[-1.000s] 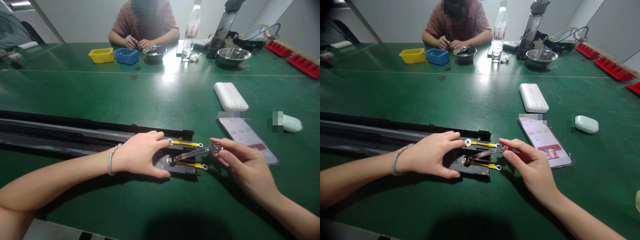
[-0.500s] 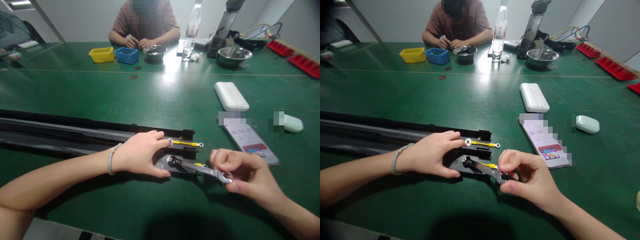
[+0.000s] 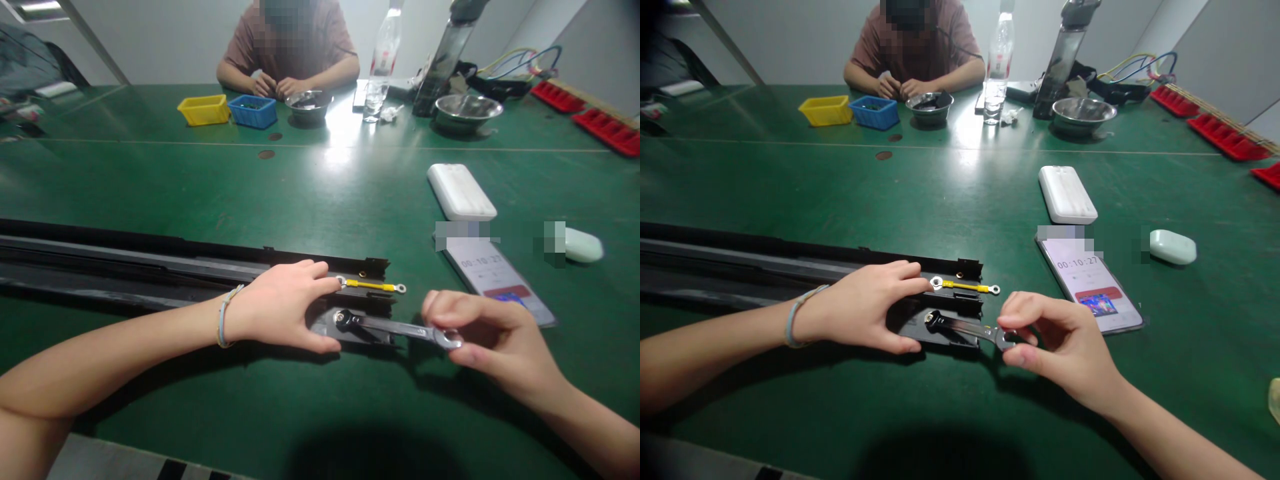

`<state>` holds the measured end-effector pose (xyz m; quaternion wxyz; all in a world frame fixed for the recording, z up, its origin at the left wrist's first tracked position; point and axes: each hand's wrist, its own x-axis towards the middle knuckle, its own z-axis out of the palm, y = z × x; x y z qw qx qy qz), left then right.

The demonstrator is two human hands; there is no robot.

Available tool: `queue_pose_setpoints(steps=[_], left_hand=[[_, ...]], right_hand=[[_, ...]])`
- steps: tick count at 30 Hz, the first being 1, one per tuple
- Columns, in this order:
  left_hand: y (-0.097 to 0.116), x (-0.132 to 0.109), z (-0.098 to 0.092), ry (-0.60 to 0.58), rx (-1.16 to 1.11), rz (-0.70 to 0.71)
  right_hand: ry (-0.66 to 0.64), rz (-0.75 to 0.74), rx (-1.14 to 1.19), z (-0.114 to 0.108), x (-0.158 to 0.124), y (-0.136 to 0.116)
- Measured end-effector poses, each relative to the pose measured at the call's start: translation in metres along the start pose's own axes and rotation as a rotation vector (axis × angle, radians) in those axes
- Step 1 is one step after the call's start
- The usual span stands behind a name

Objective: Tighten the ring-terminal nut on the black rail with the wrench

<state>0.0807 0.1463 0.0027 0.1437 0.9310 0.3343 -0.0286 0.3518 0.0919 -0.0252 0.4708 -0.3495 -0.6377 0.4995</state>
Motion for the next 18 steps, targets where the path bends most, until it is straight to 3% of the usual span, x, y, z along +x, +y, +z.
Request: queue_pose_setpoints(steps=[7, 12, 18], left_hand=[[0.0006, 0.0007, -0.0017, -0.002, -0.008, 0.003], [0.0026, 0.0037, -0.0004, -0.013, -0.009, -0.009], [0.0020, 0.0049, 0.0016, -0.015, -0.010, -0.010]], right_hand=[[0.241, 0.180, -0.237, -0.0019, 0.0047, -0.0043], [0.287, 0.283, -0.275, -0.0024, 0.0065, 0.0015], [0.300, 0.277, -0.234, -0.0039, 0.0059, 0.0047]])
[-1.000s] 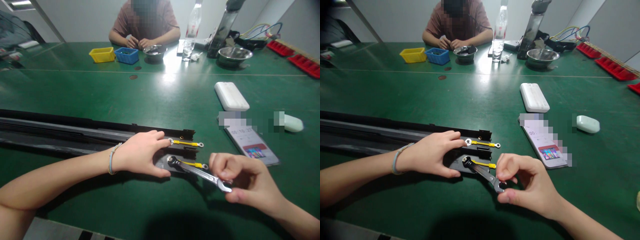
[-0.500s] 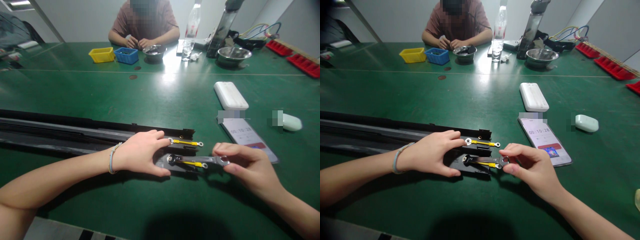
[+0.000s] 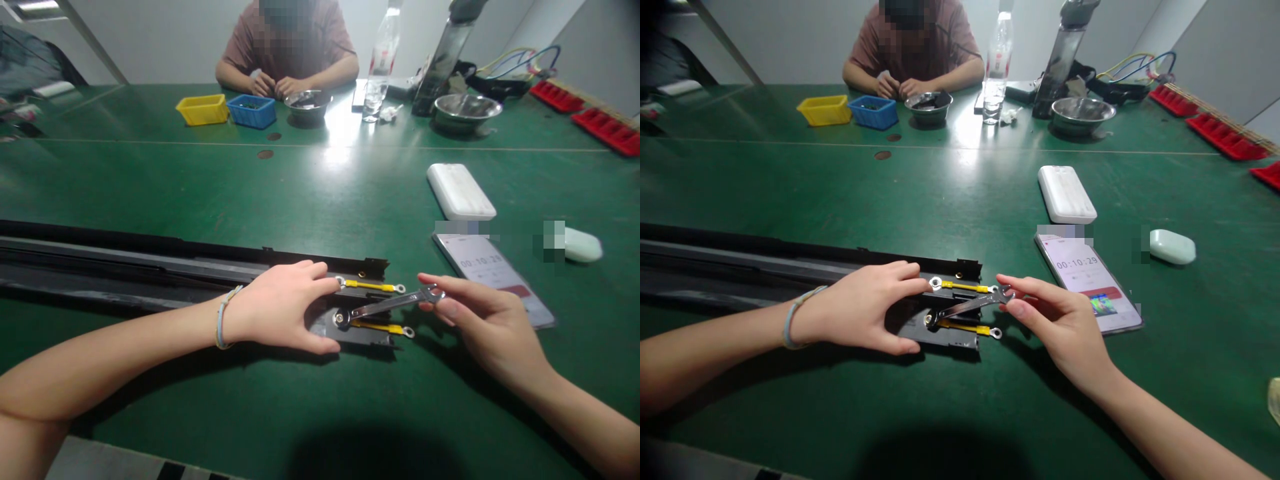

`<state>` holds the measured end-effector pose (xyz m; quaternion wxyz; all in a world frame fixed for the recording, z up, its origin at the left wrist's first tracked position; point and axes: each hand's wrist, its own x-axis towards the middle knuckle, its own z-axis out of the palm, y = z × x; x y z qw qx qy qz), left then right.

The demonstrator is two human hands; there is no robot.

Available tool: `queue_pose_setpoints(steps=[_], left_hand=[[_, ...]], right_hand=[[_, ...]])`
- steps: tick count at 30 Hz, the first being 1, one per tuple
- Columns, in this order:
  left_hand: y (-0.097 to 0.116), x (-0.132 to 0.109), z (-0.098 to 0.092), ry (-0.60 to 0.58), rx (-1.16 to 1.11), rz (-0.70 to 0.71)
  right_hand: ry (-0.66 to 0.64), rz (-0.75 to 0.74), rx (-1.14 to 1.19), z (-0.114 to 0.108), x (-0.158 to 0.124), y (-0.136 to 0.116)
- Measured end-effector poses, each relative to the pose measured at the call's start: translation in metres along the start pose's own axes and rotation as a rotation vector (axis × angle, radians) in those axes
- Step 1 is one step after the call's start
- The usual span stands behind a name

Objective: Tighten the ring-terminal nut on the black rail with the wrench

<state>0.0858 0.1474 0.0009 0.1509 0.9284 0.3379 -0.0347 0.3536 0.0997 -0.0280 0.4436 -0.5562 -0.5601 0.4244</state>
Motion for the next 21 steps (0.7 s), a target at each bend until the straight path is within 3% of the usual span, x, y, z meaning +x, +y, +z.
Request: queue_pose_setpoints(steps=[4, 14, 21], left_hand=[[-0.004, -0.001, 0.001, 0.009, 0.002, 0.009], [-0.008, 0.001, 0.003, 0.025, 0.005, 0.017], [-0.009, 0.004, 0.004, 0.022, -0.002, 0.013]], right_hand=[[-0.053, -0.080, 0.070, -0.003, 0.004, 0.006], [-0.408, -0.259, 0.303, 0.000, 0.007, 0.008], [-0.477, -0.297, 0.290, 0.002, 0.000, 0.004]])
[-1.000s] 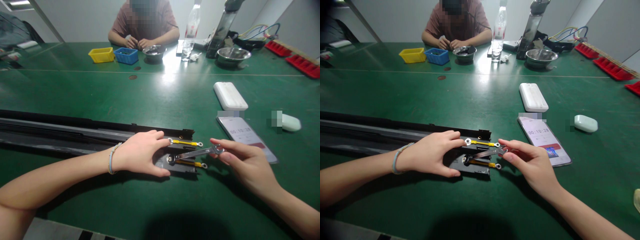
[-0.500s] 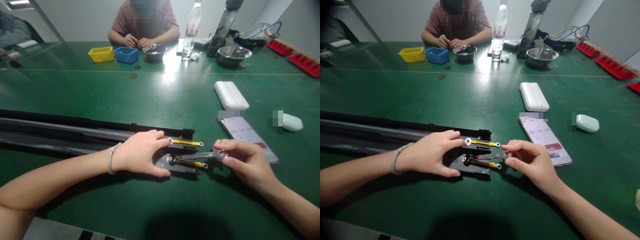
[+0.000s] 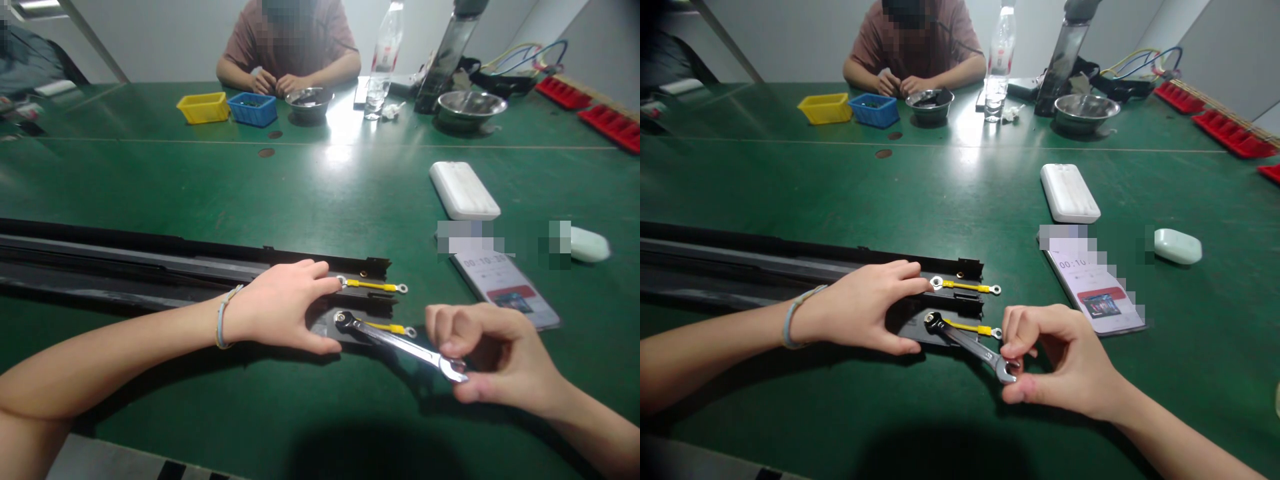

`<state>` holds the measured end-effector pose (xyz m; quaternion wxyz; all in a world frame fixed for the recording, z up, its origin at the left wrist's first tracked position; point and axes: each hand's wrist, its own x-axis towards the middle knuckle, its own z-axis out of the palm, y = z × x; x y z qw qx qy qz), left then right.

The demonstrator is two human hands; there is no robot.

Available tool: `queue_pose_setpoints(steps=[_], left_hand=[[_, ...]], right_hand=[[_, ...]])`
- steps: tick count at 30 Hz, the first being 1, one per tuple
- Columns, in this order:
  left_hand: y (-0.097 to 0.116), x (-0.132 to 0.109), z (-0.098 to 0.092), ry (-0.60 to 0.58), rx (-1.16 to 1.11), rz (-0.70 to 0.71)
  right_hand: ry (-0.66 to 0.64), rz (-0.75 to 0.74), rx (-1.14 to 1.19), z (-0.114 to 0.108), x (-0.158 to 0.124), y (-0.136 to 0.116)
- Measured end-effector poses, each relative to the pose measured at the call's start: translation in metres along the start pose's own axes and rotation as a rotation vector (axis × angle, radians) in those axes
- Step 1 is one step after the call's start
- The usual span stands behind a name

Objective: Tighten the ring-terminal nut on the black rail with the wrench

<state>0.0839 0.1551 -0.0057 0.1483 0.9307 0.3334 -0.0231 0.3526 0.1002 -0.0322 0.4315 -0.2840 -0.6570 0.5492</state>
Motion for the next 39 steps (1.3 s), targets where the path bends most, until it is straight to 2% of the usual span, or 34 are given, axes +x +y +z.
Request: queue_pose_setpoints(steps=[6, 9, 13, 19, 31, 36, 39], left_hand=[[0.001, -0.001, 0.000, 0.010, 0.006, 0.008], [0.001, -0.003, -0.001, 0.007, 0.013, 0.008], [0.003, -0.005, -0.003, -0.007, 0.009, 0.003], [0.004, -0.006, -0.003, -0.020, 0.000, -0.014], [0.004, -0.002, 0.001, -0.016, -0.002, -0.012], [0.004, -0.002, 0.001, -0.018, -0.001, -0.009], [0.002, -0.001, 0.002, -0.017, -0.007, -0.011]], right_hand=[[0.078, 0.042, -0.010, -0.007, 0.002, 0.002], [0.194, 0.098, -0.091, -0.009, 0.004, -0.001], [0.399, 0.244, -0.304, -0.007, 0.005, -0.006], [0.480, 0.323, -0.362, 0.001, 0.003, -0.005], [0.498, 0.244, -0.448, 0.009, 0.001, -0.009], [0.497, 0.147, -0.474, 0.011, 0.002, -0.015], [0.431, 0.070, -0.466, 0.010, 0.001, -0.017]])
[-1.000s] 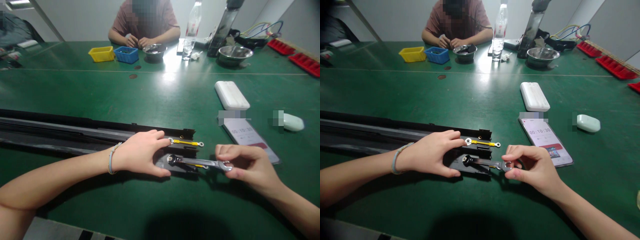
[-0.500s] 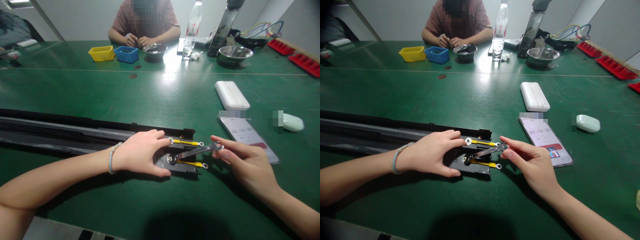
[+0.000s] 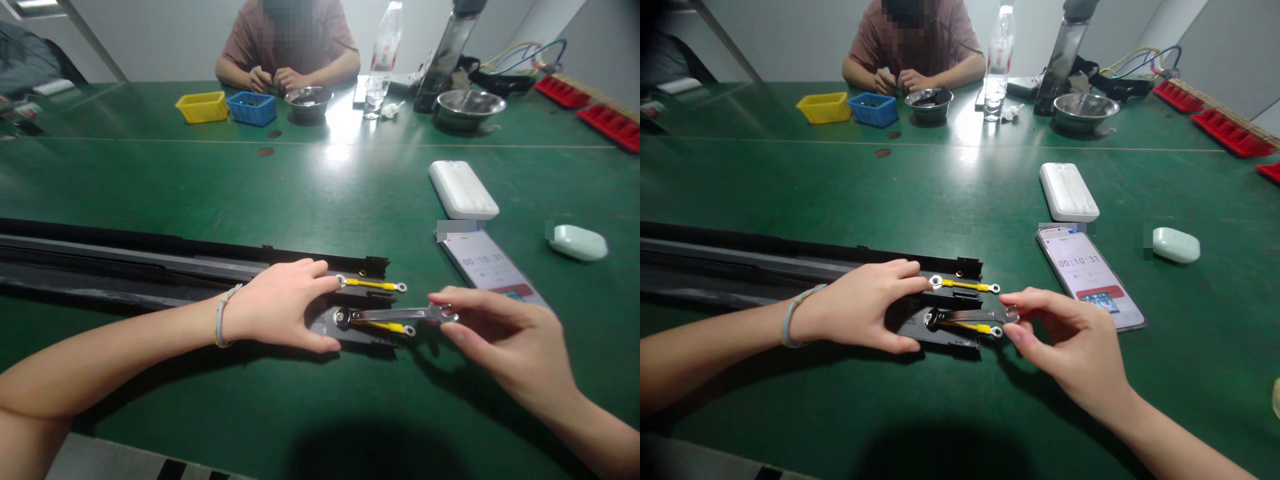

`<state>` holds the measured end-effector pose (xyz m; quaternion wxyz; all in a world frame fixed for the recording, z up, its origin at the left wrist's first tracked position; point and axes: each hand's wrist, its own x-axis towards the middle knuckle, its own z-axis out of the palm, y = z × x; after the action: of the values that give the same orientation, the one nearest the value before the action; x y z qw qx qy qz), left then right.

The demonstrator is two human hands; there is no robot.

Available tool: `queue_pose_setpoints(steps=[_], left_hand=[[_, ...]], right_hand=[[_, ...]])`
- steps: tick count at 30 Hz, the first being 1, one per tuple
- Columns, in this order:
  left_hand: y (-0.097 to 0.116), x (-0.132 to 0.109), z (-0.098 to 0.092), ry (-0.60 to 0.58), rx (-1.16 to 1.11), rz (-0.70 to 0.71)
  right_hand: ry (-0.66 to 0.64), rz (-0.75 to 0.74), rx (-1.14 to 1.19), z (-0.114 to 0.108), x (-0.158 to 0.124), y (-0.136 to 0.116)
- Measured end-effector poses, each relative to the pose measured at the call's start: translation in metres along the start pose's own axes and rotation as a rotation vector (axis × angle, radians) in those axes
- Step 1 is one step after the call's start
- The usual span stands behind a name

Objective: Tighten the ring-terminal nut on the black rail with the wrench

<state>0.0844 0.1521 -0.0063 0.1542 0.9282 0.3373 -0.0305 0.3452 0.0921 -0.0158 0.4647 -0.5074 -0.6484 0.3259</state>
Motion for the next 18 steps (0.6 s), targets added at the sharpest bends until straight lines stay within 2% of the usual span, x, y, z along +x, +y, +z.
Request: queue_pose_setpoints(steps=[6, 15, 18], left_hand=[[-0.0029, 0.0028, 0.0004, 0.004, 0.001, 0.004], [-0.0049, 0.0029, -0.0015, 0.012, 0.005, 0.008], [-0.0044, 0.0022, -0.0020, 0.014, 0.010, 0.007]], right_hand=[[-0.167, -0.155, 0.189, -0.0010, -0.0066, 0.0070], [-0.304, -0.210, 0.318, 0.0032, -0.0075, 0.0066], [-0.305, -0.212, 0.310, 0.0016, -0.0065, 0.0082]])
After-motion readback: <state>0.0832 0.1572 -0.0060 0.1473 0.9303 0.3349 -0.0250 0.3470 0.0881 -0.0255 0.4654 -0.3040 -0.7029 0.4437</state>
